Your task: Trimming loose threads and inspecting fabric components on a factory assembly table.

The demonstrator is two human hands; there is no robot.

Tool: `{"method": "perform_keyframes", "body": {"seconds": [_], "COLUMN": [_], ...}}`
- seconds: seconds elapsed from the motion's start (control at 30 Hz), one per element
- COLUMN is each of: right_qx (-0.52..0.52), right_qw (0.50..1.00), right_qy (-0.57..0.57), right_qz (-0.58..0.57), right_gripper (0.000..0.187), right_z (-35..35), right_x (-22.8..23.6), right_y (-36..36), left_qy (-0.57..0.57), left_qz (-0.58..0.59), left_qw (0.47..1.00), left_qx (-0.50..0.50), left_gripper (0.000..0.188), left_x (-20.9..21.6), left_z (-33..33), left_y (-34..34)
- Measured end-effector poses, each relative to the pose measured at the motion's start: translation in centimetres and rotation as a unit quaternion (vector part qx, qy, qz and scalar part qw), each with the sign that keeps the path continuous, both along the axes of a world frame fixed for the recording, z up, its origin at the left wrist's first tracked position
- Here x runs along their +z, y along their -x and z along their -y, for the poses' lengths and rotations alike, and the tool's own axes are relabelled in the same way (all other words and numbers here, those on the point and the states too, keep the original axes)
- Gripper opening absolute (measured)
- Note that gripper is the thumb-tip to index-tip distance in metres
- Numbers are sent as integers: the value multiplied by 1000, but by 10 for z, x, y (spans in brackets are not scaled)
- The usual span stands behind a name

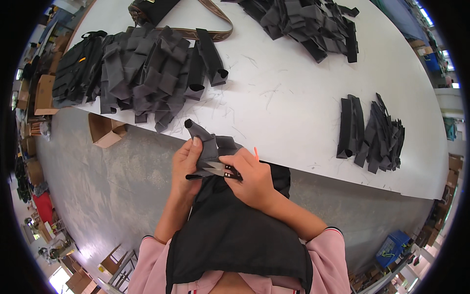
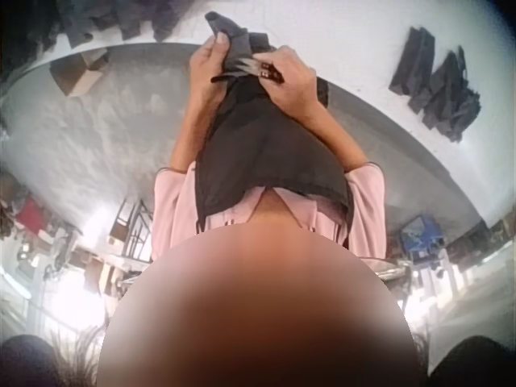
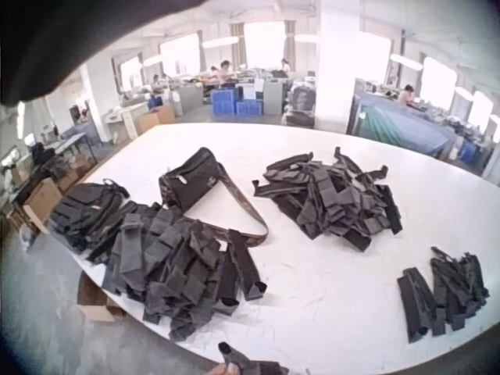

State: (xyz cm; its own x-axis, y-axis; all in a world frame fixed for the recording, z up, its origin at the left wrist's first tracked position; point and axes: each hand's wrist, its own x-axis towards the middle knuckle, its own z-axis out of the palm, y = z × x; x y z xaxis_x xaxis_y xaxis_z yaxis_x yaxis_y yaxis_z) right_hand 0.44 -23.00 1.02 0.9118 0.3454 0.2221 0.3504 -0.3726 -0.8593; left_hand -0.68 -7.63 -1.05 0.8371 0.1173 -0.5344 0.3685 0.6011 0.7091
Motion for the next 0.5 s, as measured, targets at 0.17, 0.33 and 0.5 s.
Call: {"method": "perform_keyframes", "body": {"seconds": [0.17,0.33,0.5], "right_qx": [10,-2,-139], "right_qw": [987,989,953], "right_qy": [79,56,-176], "right_qz": [142,137,-205], "right_gripper": [33,24,9], "right_z": [-2,0,10], "right_x": [-2,-2,-2], "right_y": [-3,-12,-15], "left_qy": [-21,-34,15], "left_qz": [12,22,53], "left_qw": [1000,999,997], "left_qx": [6,18,57], "left_gripper": [24,24,27], "left_x": [-2,6,-5], "left_z": [-1,1,-11], "left_y": [2,4,9]}}
